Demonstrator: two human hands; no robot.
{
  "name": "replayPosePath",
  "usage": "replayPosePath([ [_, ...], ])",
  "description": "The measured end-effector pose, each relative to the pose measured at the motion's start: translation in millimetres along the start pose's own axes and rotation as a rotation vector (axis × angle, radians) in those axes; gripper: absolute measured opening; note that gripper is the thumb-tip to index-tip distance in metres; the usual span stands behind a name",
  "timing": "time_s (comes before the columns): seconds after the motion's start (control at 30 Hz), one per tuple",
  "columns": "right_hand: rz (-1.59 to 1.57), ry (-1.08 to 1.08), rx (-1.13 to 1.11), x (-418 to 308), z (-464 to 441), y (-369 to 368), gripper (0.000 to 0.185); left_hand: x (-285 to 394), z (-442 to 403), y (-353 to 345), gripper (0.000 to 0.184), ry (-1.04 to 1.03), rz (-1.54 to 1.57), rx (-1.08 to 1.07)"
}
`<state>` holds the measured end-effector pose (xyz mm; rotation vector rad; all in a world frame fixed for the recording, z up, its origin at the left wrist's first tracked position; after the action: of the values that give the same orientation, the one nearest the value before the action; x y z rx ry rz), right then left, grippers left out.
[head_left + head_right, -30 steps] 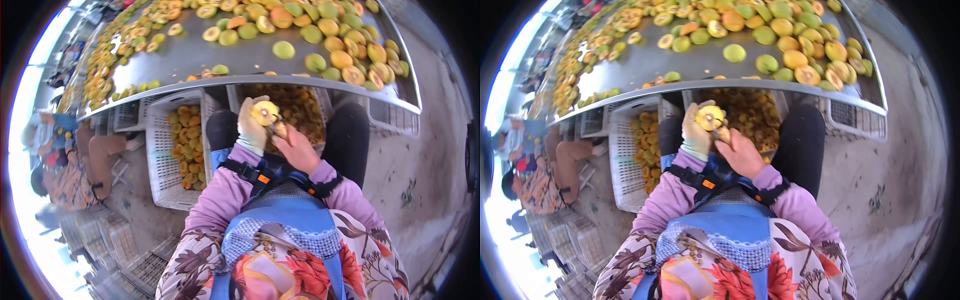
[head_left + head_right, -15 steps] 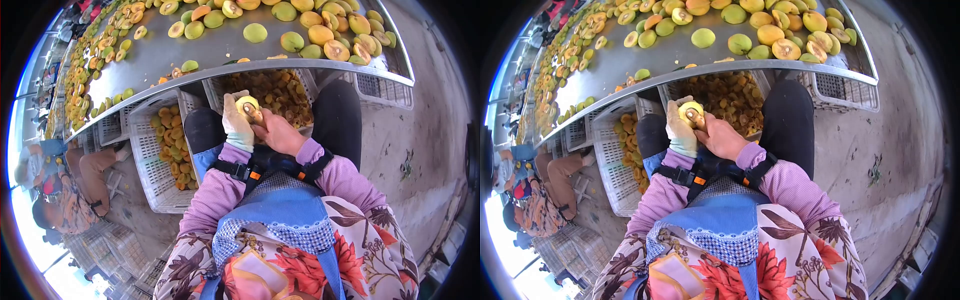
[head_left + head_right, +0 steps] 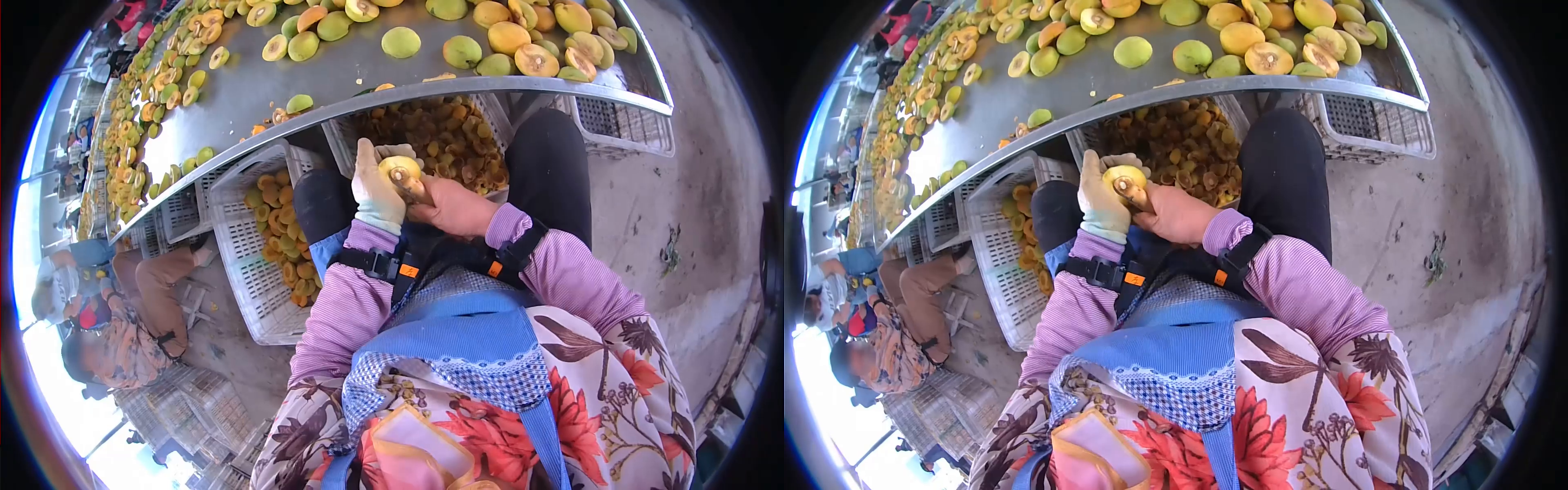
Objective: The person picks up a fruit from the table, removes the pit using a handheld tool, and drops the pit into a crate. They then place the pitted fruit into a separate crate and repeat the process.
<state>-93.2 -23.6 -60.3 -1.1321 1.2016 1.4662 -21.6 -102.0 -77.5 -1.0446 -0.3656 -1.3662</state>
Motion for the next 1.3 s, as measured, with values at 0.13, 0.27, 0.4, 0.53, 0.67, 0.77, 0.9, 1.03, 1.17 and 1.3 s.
replayPosePath([
  [0.13, 0.205, 0.057, 0.075, 16, 3, -5, 0.032, -15, -5, 8, 0.062, 0.172, 0.035, 0.050],
  [0.27, -0.285, -0.442, -0.170, -1, 16, -10, 0.023, 0, -1, 0, 0.065, 0.004, -0.092, 0.042],
  [0.4, -0.693, -0.578, -0.225, 2, 22, -20, 0.013, 2, 2, -5, 0.062, -0.005, -0.081, 0.036],
  [0.53, -0.920, -0.616, -0.313, -7, 27, -21, 0.014, 12, 9, -13, 0.055, -0.085, -0.166, -0.021],
  [0.67, -1.045, -0.643, -0.401, -12, 33, -25, 0.016, 22, 14, -17, 0.047, -0.256, -0.289, -0.096],
  [0.77, -1.129, -0.634, -0.463, -17, 36, -26, 0.017, 27, 18, -25, 0.043, -0.225, -0.236, -0.258],
  [0.9, -1.113, -0.579, -0.511, -21, 42, -26, 0.019, 23, 22, -29, 0.036, -0.110, -0.227, -0.356],
  [1.03, -0.882, -0.578, -0.437, -21, 50, -22, 0.020, 56, 63, -59, 0.015, -0.969, -1.084, -0.389],
  [1.17, -1.116, -0.484, -0.575, -31, 54, -26, 0.022, 40, 45, -55, 0.029, -0.147, -0.607, -0.552],
  [1.3, -1.249, -0.392, -0.608, -35, 51, -24, 0.024, 38, 44, -55, 0.035, -0.109, -0.286, -0.381],
])
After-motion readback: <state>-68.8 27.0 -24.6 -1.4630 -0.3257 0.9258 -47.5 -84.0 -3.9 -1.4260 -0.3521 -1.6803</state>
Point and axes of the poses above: each hand's wrist, its own z-axis away from the middle knuckle, its own y-axis out of the back of the hand, x = y × z, the point moved 8 cm from there along -z, towards the middle knuckle, and after that the axes turned 5 degrees about y, right-handed, at the moved point
